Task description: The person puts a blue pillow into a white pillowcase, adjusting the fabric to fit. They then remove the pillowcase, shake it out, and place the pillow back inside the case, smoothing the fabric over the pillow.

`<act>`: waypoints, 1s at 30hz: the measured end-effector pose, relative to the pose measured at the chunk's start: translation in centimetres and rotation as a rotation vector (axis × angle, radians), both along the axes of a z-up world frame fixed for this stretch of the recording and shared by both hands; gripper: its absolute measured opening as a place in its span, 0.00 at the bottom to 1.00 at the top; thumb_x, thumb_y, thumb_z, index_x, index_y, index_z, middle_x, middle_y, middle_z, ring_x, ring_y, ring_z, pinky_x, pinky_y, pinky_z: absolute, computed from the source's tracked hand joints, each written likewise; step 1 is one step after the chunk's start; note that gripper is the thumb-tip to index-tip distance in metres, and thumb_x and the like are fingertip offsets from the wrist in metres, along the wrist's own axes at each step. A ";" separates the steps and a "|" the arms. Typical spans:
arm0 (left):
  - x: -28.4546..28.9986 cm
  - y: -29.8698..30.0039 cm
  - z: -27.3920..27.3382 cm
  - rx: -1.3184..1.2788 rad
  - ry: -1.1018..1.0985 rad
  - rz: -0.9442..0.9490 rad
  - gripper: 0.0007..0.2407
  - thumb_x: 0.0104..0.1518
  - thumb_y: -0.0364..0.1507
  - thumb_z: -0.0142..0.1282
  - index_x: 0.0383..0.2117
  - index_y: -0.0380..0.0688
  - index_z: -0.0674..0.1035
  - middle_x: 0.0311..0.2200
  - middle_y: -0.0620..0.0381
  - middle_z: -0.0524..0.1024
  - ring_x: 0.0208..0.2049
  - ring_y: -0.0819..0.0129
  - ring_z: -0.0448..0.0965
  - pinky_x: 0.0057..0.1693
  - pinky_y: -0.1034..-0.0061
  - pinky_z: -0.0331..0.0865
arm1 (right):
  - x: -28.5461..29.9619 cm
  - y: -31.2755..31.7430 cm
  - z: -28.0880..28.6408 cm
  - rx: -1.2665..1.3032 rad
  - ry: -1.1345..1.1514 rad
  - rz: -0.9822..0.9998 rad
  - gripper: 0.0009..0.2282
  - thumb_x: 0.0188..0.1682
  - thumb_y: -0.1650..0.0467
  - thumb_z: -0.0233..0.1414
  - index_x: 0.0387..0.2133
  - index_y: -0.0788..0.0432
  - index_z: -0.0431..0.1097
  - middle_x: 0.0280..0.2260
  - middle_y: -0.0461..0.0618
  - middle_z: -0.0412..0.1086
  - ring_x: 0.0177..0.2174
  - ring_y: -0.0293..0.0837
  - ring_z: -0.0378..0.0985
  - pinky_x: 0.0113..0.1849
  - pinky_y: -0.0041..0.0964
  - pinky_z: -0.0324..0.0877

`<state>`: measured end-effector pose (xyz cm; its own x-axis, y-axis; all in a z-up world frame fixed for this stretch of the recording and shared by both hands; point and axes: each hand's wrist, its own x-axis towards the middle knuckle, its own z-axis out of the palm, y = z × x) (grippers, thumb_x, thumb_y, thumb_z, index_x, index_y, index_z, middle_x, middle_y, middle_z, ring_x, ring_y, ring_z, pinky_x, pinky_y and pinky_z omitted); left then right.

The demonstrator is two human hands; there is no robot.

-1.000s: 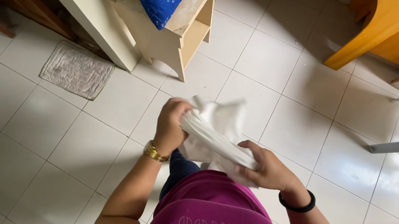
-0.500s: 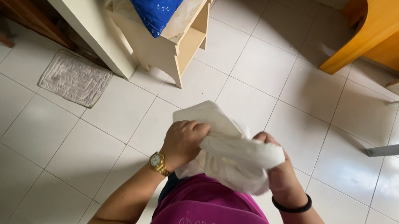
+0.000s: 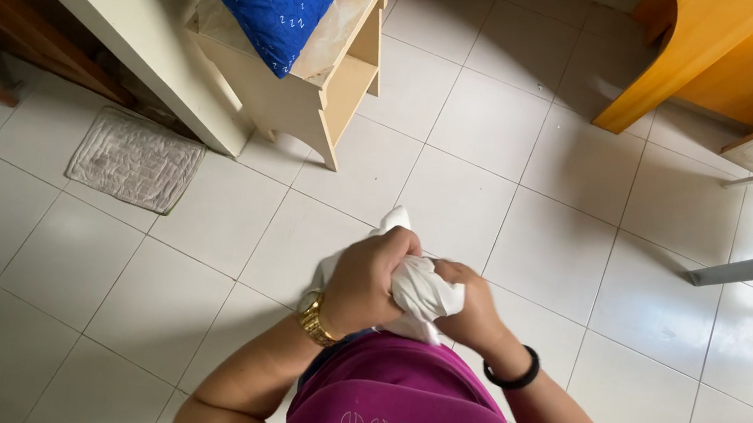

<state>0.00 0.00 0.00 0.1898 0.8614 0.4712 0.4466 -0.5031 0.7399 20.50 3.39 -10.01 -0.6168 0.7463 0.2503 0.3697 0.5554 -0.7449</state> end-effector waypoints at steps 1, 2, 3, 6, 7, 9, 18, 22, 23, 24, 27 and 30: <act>-0.2 0.0 1.3 0.121 0.113 0.012 0.27 0.34 0.45 0.75 0.32 0.44 0.71 0.24 0.52 0.76 0.26 0.60 0.80 0.34 0.68 0.73 | 0.3 0.3 -1.1 -0.024 -0.230 -0.101 0.14 0.43 0.66 0.67 0.40 0.56 0.76 0.37 0.48 0.79 0.38 0.47 0.83 0.42 0.39 0.78; -0.9 0.3 -0.5 0.122 0.114 0.015 0.27 0.34 0.45 0.75 0.32 0.44 0.71 0.24 0.52 0.76 0.26 0.60 0.80 0.34 0.68 0.73 | 1.0 0.7 1.2 -0.022 -0.230 -0.097 0.14 0.43 0.66 0.67 0.40 0.56 0.76 0.37 0.48 0.79 0.38 0.47 0.83 0.42 0.39 0.78; -1.6 0.5 -2.2 0.173 0.245 0.040 0.24 0.43 0.44 0.72 0.34 0.43 0.71 0.26 0.52 0.77 0.27 0.61 0.80 0.34 0.69 0.73 | 1.6 0.9 3.4 0.025 -0.027 -0.171 0.17 0.39 0.70 0.67 0.42 0.60 0.75 0.38 0.52 0.78 0.38 0.47 0.82 0.41 0.40 0.77; -3.0 0.4 -5.5 0.235 0.528 0.134 0.14 0.54 0.36 0.66 0.37 0.44 0.73 0.27 0.56 0.78 0.28 0.63 0.80 0.36 0.67 0.72 | 3.3 1.1 6.7 0.192 0.167 -0.294 0.19 0.37 0.73 0.65 0.44 0.65 0.73 0.39 0.54 0.75 0.38 0.47 0.80 0.40 0.39 0.76; -3.4 0.2 -6.2 0.246 0.681 0.207 0.08 0.57 0.29 0.63 0.38 0.46 0.75 0.27 0.60 0.78 0.29 0.64 0.80 0.36 0.66 0.72 | 3.8 1.0 7.3 0.313 0.157 -0.340 0.18 0.39 0.74 0.64 0.43 0.65 0.72 0.40 0.54 0.74 0.39 0.46 0.80 0.41 0.37 0.76; -4.6 2.0 -9.1 0.269 0.705 0.269 0.07 0.60 0.30 0.62 0.39 0.44 0.77 0.27 0.58 0.78 0.28 0.66 0.79 0.34 0.69 0.70 | 4.1 0.0 6.4 0.065 0.273 -0.223 0.15 0.42 0.75 0.62 0.42 0.64 0.72 0.38 0.51 0.75 0.38 0.43 0.79 0.41 0.37 0.75; -7.9 2.0 -2.6 0.300 0.008 0.495 0.15 0.56 0.36 0.65 0.36 0.40 0.73 0.39 0.49 0.76 0.41 0.58 0.77 0.46 0.63 0.73 | 4.6 1.1 6.5 -0.126 0.001 0.017 0.13 0.43 0.71 0.61 0.41 0.56 0.71 0.33 0.44 0.73 0.34 0.41 0.77 0.38 0.40 0.72; -8.1 -0.5 -1.6 0.811 0.315 0.588 0.13 0.60 0.41 0.54 0.31 0.45 0.70 0.33 0.56 0.73 0.34 0.60 0.75 0.49 0.59 0.69 | 8.3 1.1 8.0 1.056 -0.041 -0.528 0.19 0.48 0.54 0.53 0.30 0.59 0.71 0.24 0.50 0.68 0.30 0.51 0.72 0.38 0.50 0.68; -7.9 -1.6 -0.8 0.806 0.315 0.588 0.13 0.60 0.41 0.54 0.31 0.45 0.70 0.33 0.56 0.73 0.34 0.60 0.75 0.49 0.59 0.69 | 9.0 0.3 8.4 1.051 -0.043 -0.527 0.19 0.48 0.54 0.53 0.30 0.59 0.71 0.24 0.50 0.68 0.30 0.51 0.72 0.38 0.50 0.68; -7.7 -2.6 0.0 0.919 0.412 0.648 0.11 0.65 0.38 0.52 0.32 0.49 0.67 0.32 0.60 0.71 0.34 0.64 0.75 0.51 0.62 0.69 | 9.8 -0.5 8.8 1.163 0.052 -0.589 0.20 0.53 0.52 0.49 0.31 0.58 0.68 0.25 0.48 0.66 0.29 0.49 0.71 0.40 0.49 0.68; -7.5 -2.4 0.8 1.089 0.509 0.733 0.10 0.71 0.39 0.44 0.33 0.52 0.64 0.28 0.65 0.68 0.33 0.69 0.75 0.53 0.66 0.67 | 10.7 -1.9 8.8 1.308 0.131 -0.685 0.20 0.59 0.51 0.45 0.33 0.55 0.64 0.25 0.46 0.63 0.29 0.46 0.69 0.42 0.47 0.68; -8.2 -1.7 -0.8 1.126 0.502 0.762 0.13 0.72 0.42 0.39 0.32 0.51 0.66 0.26 0.65 0.68 0.30 0.70 0.74 0.52 0.67 0.66 | 10.8 -2.1 8.2 1.357 0.082 -0.755 0.17 0.59 0.53 0.45 0.34 0.53 0.64 0.25 0.46 0.62 0.28 0.46 0.68 0.42 0.46 0.68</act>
